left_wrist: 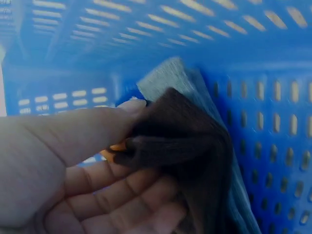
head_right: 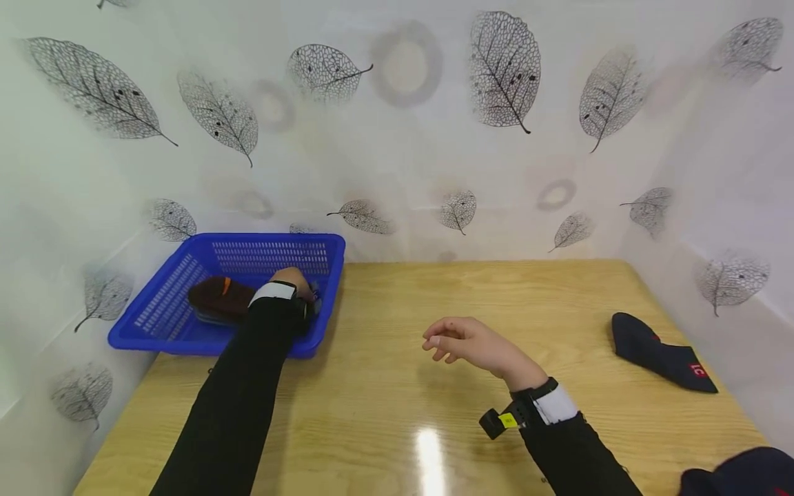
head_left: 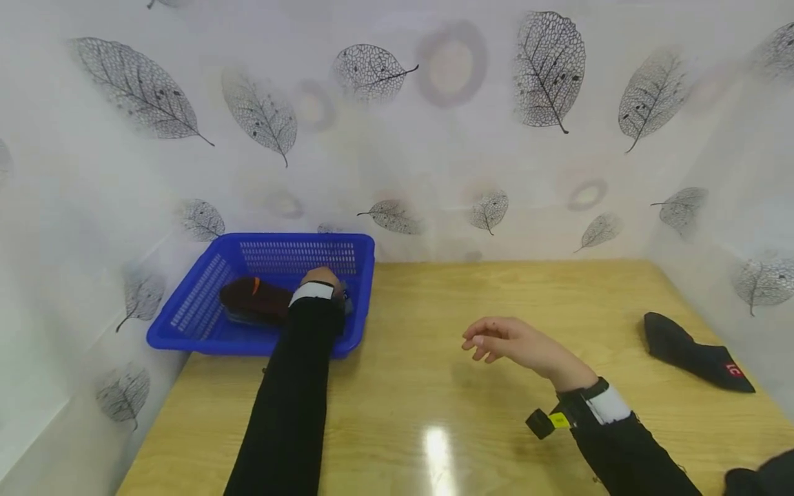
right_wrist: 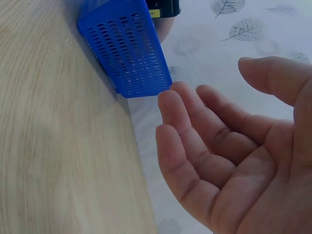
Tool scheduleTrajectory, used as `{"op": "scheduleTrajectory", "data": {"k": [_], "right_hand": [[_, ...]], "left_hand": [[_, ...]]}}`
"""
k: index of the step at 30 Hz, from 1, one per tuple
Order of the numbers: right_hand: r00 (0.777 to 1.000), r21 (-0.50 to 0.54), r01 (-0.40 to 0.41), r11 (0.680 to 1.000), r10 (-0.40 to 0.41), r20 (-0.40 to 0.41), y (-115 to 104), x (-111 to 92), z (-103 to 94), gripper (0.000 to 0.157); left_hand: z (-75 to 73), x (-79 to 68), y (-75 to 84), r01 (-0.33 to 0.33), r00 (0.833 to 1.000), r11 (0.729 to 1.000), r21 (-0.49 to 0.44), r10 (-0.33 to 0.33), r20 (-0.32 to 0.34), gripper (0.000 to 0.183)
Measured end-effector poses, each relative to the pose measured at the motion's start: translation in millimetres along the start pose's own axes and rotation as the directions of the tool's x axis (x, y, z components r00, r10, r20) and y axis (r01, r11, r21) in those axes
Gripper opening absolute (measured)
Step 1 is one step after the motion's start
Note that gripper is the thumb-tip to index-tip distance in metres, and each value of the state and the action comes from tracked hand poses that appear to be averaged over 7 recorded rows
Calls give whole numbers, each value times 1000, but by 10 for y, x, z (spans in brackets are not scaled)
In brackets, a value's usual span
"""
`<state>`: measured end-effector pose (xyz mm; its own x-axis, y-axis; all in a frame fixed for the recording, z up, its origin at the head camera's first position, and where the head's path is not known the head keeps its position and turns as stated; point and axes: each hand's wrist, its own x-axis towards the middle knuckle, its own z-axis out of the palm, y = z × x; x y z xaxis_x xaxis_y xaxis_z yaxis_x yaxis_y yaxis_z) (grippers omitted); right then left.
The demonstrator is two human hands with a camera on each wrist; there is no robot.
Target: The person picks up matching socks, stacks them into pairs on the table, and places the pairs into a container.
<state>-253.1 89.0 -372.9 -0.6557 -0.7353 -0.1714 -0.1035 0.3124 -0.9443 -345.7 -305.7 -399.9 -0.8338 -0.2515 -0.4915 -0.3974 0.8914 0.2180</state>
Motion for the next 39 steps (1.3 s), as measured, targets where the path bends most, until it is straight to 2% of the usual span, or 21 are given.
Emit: {"op": "scheduleTrajectory", "data": {"k": [3,8,12,17,19,24,28,32,35,39], "right_hand": [[1000,-7,-6,1000,6,7,4,19,12,36],[1000,-3,-15,1000,15,16,61,47,58,35],[1000,15,-21,1000,21,21,109,52,68,36],[1000,22,-15,1000,15,24,132,55,47,35],[1000,16,-15,1000,14,25,135,59,38,35],[999,20,-18,1000,18,29,140,77,41,38],[999,26,-19,999,19,27,142,94,65,40],[999,30,-27,999,26,24,159,97,84,41],[999,38,-33,999,32,20,194,84,80,41],[999,47,-38,998,38,9,236,62,69,41]], "left_hand": [[37,-19,-1,-14,999,999,-39,12,-40,47],[118,-24,-11,-46,996,999,21,47,-69,49],[130,-41,-62,-23,999,999,-40,21,-42,42],[27,-54,-57,-25,999,999,-27,24,-40,52],[-36,-58,-14,-41,997,999,10,42,-68,59],[-126,-79,132,-56,994,998,1,55,-96,60],[-80,-75,175,-74,994,997,-22,72,-78,55],[-12,-39,134,-50,998,997,-63,47,-39,52],[1,-7,104,-42,999,995,-90,40,-20,43],[-40,3,92,-109,994,991,-81,108,-28,38]]}}
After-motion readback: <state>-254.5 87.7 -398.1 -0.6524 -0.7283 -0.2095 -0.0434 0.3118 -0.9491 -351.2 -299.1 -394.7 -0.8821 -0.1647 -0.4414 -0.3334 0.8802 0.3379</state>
